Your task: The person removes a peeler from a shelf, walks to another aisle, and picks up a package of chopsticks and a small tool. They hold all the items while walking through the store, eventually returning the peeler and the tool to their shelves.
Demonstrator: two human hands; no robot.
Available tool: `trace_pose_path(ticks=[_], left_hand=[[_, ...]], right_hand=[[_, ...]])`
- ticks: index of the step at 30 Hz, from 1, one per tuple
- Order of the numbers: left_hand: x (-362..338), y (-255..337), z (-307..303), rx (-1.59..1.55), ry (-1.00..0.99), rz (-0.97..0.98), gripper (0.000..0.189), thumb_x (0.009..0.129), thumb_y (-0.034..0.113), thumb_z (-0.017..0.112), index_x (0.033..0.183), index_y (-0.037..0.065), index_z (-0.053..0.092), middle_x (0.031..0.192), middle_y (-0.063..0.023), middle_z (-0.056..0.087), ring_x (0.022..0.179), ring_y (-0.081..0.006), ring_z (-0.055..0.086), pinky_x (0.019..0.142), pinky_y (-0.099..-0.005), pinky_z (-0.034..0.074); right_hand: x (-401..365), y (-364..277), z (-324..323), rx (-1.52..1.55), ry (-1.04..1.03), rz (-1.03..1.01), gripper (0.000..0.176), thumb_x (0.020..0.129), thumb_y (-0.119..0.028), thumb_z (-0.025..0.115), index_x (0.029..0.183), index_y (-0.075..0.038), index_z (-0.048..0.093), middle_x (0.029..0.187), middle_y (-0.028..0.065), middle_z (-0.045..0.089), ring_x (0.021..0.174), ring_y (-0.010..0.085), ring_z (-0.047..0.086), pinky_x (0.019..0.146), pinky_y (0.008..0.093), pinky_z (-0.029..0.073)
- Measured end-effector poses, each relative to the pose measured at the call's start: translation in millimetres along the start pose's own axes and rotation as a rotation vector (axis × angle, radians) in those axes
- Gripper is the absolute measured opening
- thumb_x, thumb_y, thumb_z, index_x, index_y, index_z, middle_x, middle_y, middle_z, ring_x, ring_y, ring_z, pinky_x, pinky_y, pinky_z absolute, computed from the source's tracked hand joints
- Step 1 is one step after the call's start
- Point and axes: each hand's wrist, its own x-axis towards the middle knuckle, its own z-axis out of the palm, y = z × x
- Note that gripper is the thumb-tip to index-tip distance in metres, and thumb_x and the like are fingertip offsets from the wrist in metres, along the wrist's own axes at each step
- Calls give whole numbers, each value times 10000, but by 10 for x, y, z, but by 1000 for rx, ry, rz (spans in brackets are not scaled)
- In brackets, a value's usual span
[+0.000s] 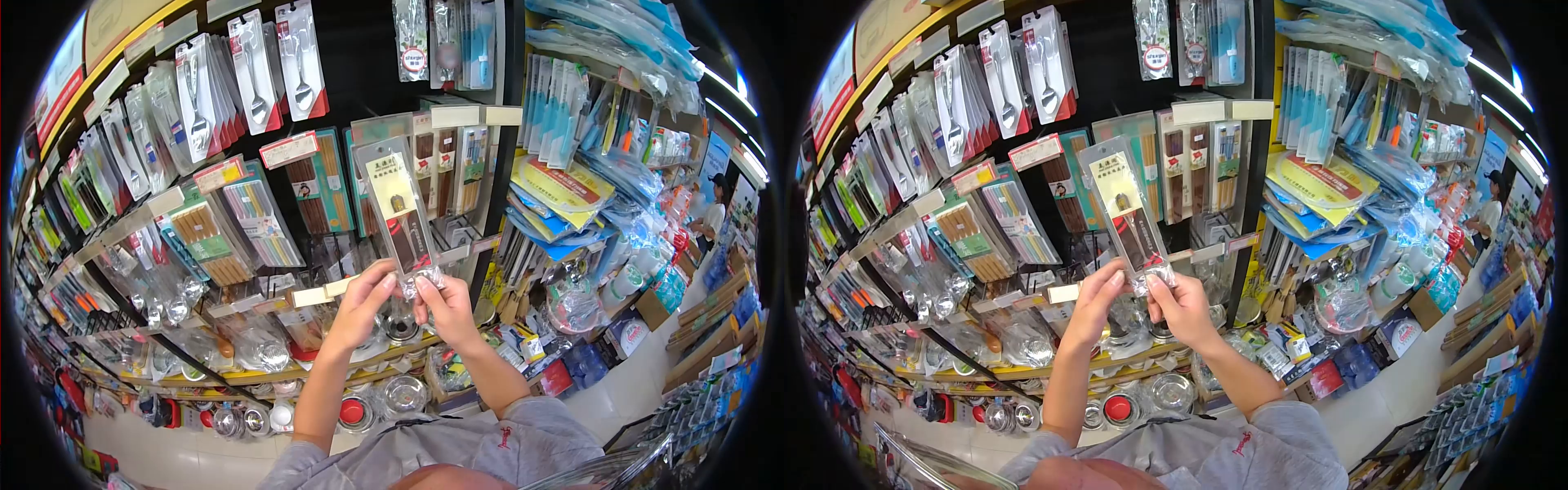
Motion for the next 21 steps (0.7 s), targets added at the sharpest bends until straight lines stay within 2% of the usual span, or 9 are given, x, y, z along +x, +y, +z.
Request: trace_pose_path(ticks=[1,2,7,9,10,14,19,21], left_hand=[[9,-3,19,76,-32,36,316,995,216,517,1168,-39,581,1094,-83,601,923,-135,570,873,-278,436],[35,-29,48,91,-24,89,218,991,157,533,1049,-34,621,963,-35,593,865,-105,547,835,-263,434],[40,3,181,-15,43,10,171,989,132,547,992,-18,629,895,-3,592,802,-69,527,768,-240,440],[56,-35,190,-16,77,15,162,989,127,550,981,-14,628,879,3,592,779,-56,520,731,-230,441],[61,-59,177,-3,79,-1,154,988,123,551,976,-11,627,868,2,593,760,-52,518,703,-225,438],[81,-70,232,12,85,-18,148,990,118,546,958,-6,621,840,5,589,725,-42,516,643,-214,426],[142,-165,369,56,72,56,147,977,111,561,969,-16,634,815,-2,589,749,-61,528,675,-229,433],[186,-236,346,261,66,86,141,954,115,586,936,-10,650,774,-22,595,742,-73,532,678,-246,436]], right_hand=[[-2,5,12,6,0,5,254,1003,-163,516,811,-4,567,624,6,538,529,69,509,495,232,417],[2,1,22,23,-9,11,240,1001,-163,521,832,-1,577,636,4,541,533,66,510,496,232,420],[-13,41,-4,59,-40,33,185,983,-155,556,896,1,607,667,-2,565,554,61,524,511,232,438],[-33,-3,-19,-69,-136,-6,157,963,-145,585,899,-5,617,682,-3,587,577,60,545,525,229,452],[-43,-16,-80,-98,-206,16,142,960,-131,574,941,3,617,725,29,619,633,82,572,578,246,484],[-57,-19,-196,-108,-242,41,173,967,-137,560,960,19,635,721,33,627,638,84,576,588,247,488],[-97,-58,-427,-120,-213,28,214,979,-140,534,945,37,649,713,36,636,635,91,588,594,250,499],[-122,-132,-507,-169,-207,-4,225,982,-141,525,930,42,646,703,43,639,616,101,603,580,257,508]])
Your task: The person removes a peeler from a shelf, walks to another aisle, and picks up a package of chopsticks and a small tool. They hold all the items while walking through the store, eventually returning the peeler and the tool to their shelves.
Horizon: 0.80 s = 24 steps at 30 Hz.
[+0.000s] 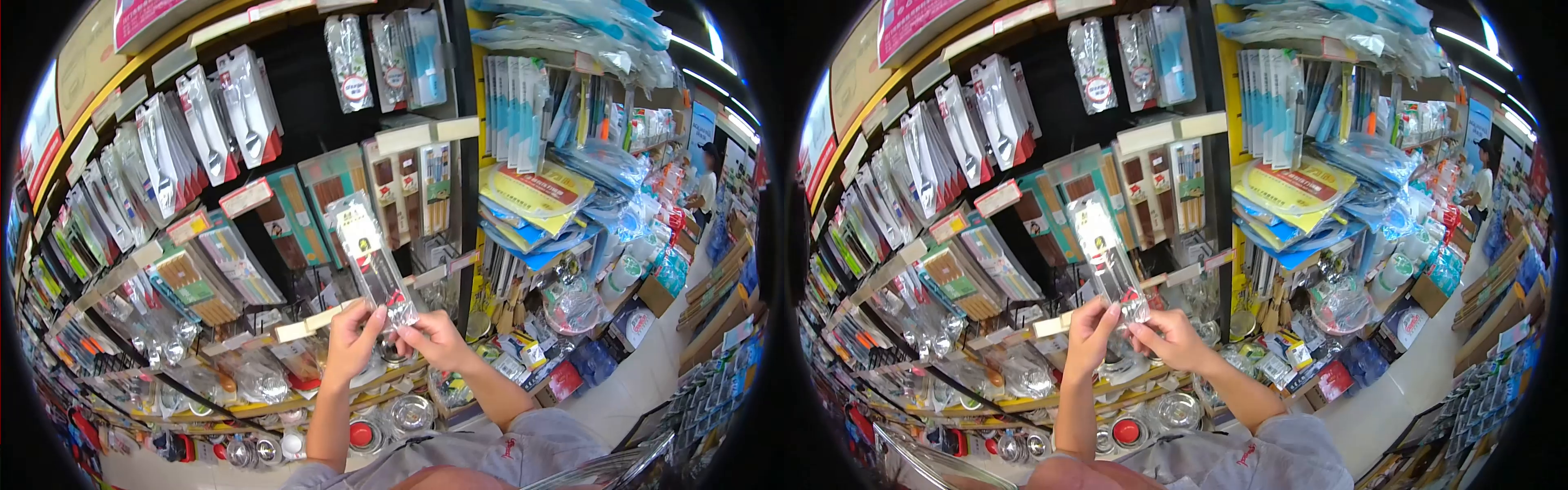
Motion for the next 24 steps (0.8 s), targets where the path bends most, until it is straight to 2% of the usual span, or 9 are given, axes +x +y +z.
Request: trace_pose_path(ticks=[1,6,10,12,14,15,19,21,24], left_hand=[[-44,-12,97,-28,65,-18,150,938,115,597,877,-15,641,750,-45,600,722,-88,533,671,-264,438],[-198,48,335,147,20,15,205,961,146,552,919,-40,626,782,-96,619,702,-136,552,664,-285,444],[-211,54,631,111,31,36,210,961,146,542,950,-48,621,784,-124,607,715,-174,564,670,-308,449],[-250,-91,712,170,16,86,199,967,132,537,994,-45,622,784,-105,614,673,-159,597,638,-293,468],[-323,-190,882,-82,19,-146,192,972,107,528,1062,-40,612,786,-78,619,600,-135,620,578,-264,481],[-360,-274,971,-35,66,-131,168,978,94,520,1063,-32,592,786,-56,620,541,-122,623,530,-245,483],[-678,-514,1009,65,142,-131,132,991,96,505,1011,-27,547,763,-67,610,597,-142,633,567,-279,511],[-829,-509,985,-8,121,-292,149,1001,102,490,1045,-36,523,753,-80,603,613,-163,637,579,-291,523],[-952,-617,974,-136,115,-407,160,1010,118,478,1049,-33,512,757,-87,598,610,-178,638,573,-295,526]], right_hand=[[-44,-1,-38,-32,-7,-25,231,985,-144,519,926,41,644,698,47,640,608,106,610,572,261,513],[-268,-17,-178,-63,7,-49,203,984,-122,514,927,33,632,688,34,640,592,99,612,559,253,508],[-505,148,-242,141,68,17,206,990,-120,504,915,32,622,684,47,629,588,94,600,545,249,494],[-578,281,-292,160,73,0,217,995,-135,500,906,24,619,686,31,615,596,82,587,544,238,479],[-622,488,-332,240,120,102,244,1008,-156,480,874,7,603,674,37,596,588,104,563,547,254,465],[-625,586,-335,288,142,164,269,1016,-173,470,849,-3,595,669,29,581,592,101,547,546,253,445],[-846,1026,-270,289,99,253,287,1022,-190,465,845,-4,594,667,33,578,586,105,544,551,252,441],[-969,1116,-173,437,47,357,291,1023,-226,483,829,-29,572,692,4,570,584,71,529,534,236,441],[-1009,1148,-163,496,2,345,299,1023,-229,483,812,-31,557,678,4,558,576,77,527,538,240,444]])
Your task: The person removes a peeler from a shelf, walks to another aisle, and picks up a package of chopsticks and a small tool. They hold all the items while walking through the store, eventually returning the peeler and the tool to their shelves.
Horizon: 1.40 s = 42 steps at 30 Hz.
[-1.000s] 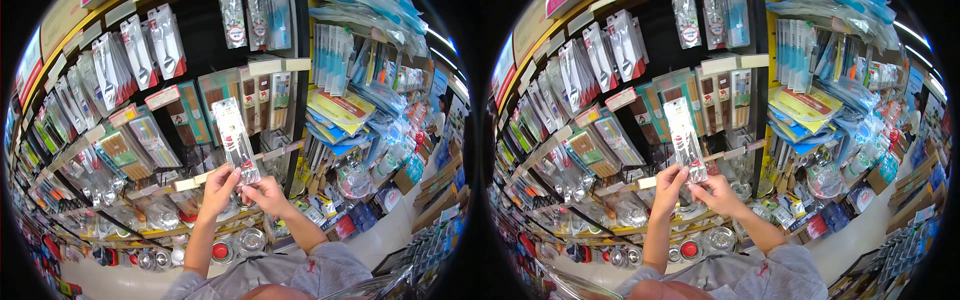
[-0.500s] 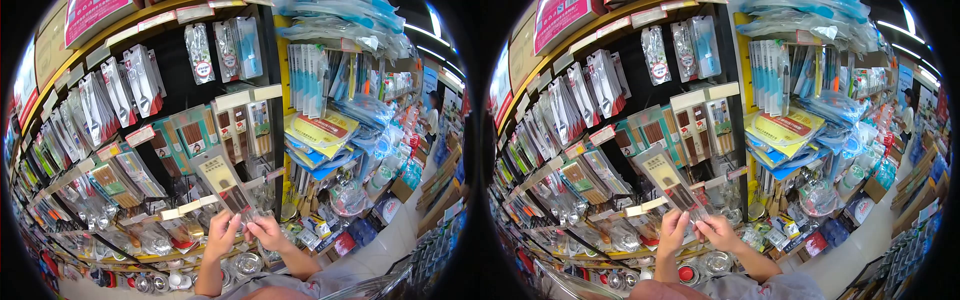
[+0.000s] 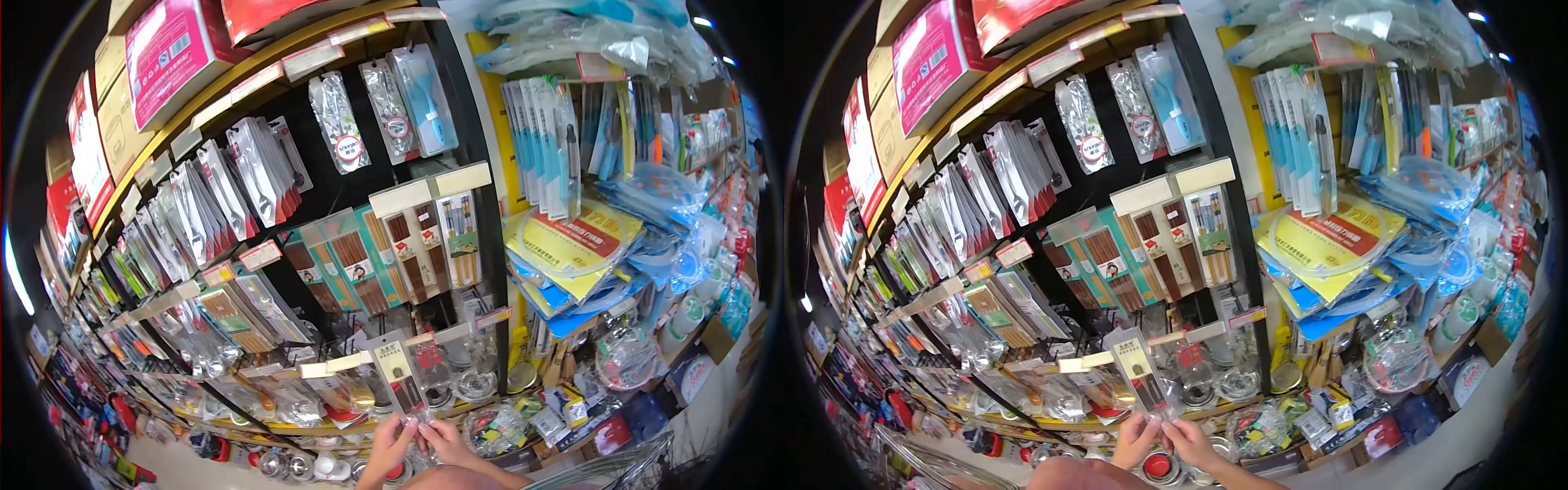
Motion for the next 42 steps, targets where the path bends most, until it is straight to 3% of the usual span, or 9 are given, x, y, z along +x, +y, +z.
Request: trace_pose_path(ticks=[6,8,12,19,22,33,37,39,42], left_hand=[[34,-155,84,162,-61,-26,211,1024,166,461,1106,-20,520,891,-108,632,779,-198,652,723,-336,529],[3,-262,111,543,56,94,224,1022,167,463,1136,-18,518,907,-105,631,805,-182,641,755,-333,517],[-149,-375,59,261,58,-183,220,1016,158,468,1113,-26,540,917,-88,632,807,-170,629,776,-325,499],[-267,-206,14,497,142,26,234,953,95,533,1149,-27,571,982,-145,616,840,-216,637,789,-318,484],[-445,-337,-35,403,231,-54,127,923,92,568,977,-15,611,896,-144,639,801,-254,625,742,-351,482],[-1340,-688,-337,433,184,-252,154,936,109,577,1033,2,631,879,-113,661,789,-197,625,729,-331,486],[-1498,-897,-425,415,209,-69,213,929,165,634,1051,-9,629,852,-75,659,788,-141,622,702,-296,490],[-1343,-862,-743,566,211,22,247,907,165,682,1072,-7,620,868,-76,656,802,-147,625,720,-299,492],[-1244,-667,-1144,577,243,115,244,907,167,670,1079,0,625,884,-90,659,813,-170,629,725,-313,495]], right_hand=[[-57,148,-232,88,106,-5,236,983,-172,565,853,8,645,708,12,611,616,72,555,559,230,440],[-115,293,-348,89,45,65,223,974,-176,581,871,10,649,686,-9,604,605,70,547,560,232,440],[-135,254,-420,-16,-99,95,217,969,-186,591,874,1,648,697,-2,624,616,69,557,568,249,458],[-138,214,-325,-164,-167,56,193,978,-175,563,927,-8,646,728,4,622,660,83,562,616,261,472],[-92,74,-247,-266,-250,64,170,962,-166,579,898,-20,638,691,33,632,654,105,593,610,279,473],[-557,405,179,-742,-262,80,197,919,-230,617,858,-44,642,673,140,615,574,240,591,558,373,466],[-665,567,353,-780,-174,163,227,927,-276,605,971,-78,707,794,122,689,697,240,664,651,339,514],[-638,833,373,-828,-156,-2,161,926,-190,634,1022,-78,697,731,81,670,677,119,651,654,288,516],[-272,830,660,-886,-177,-77,166,925,-185,633,1040,-79,688,740,80,669,682,116,649,655,288,514]])
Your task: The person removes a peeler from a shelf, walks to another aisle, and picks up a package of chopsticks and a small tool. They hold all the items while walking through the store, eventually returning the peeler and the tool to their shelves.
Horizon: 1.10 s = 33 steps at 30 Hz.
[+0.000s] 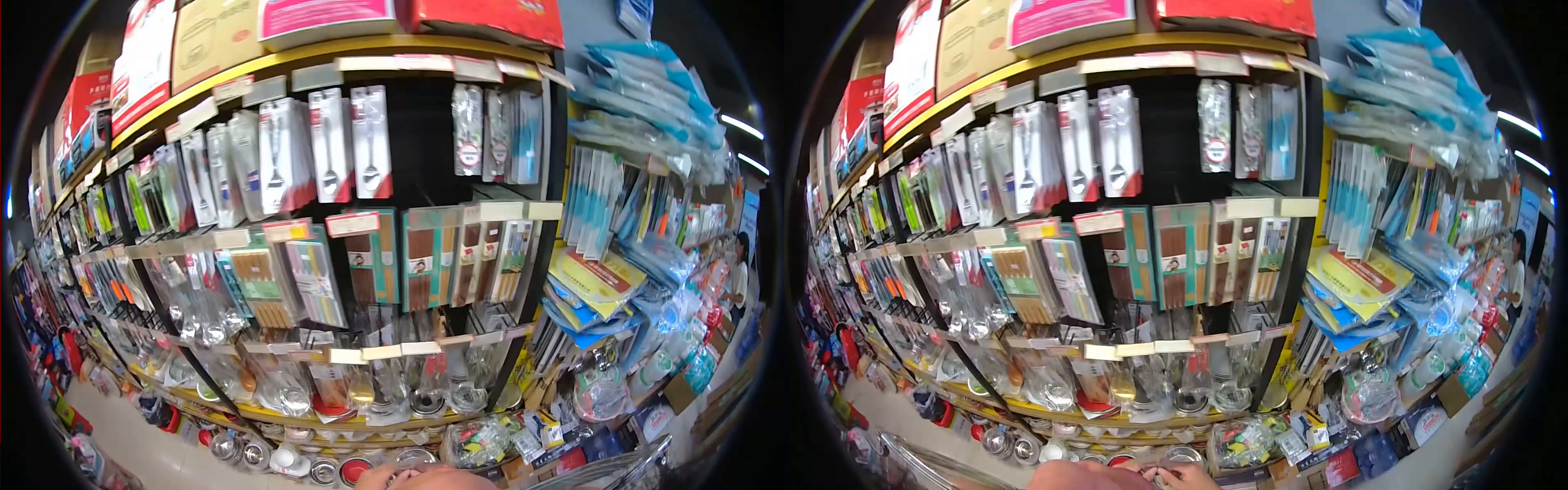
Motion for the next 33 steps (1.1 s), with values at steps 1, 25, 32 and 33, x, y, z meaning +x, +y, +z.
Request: trace_pose_path(ticks=[1,25,32,33], left_hand=[[-108,-13,-113,-6,10,-14,244,907,168,666,1081,2,626,890,-95,660,816,-178,630,727,-318,496],[-2014,-727,-1754,-247,306,-329,233,897,152,623,1094,33,662,966,-154,681,872,-276,645,762,-383,509],[-1775,-635,-1693,-262,720,-311,201,862,111,726,996,3,622,832,-75,644,801,-157,624,727,-303,490],[-1730,-606,-1695,-399,722,-286,192,844,91,741,968,8,619,815,-71,638,793,-160,622,725,-306,491]], right_hand=[[6,-76,126,-2,-21,9,169,925,-183,632,1048,-80,684,744,80,669,685,114,649,655,288,513],[502,-1583,2193,12,-513,-82,204,975,-189,562,1090,-31,617,765,91,649,656,169,621,602,303,483],[442,-1341,2407,680,-496,581,306,1010,-252,523,1224,-39,577,878,21,640,802,82,594,676,267,485],[414,-1436,2375,706,-417,613,285,1015,-228,515,1206,-27,580,890,14,635,796,72,583,669,247,472]])
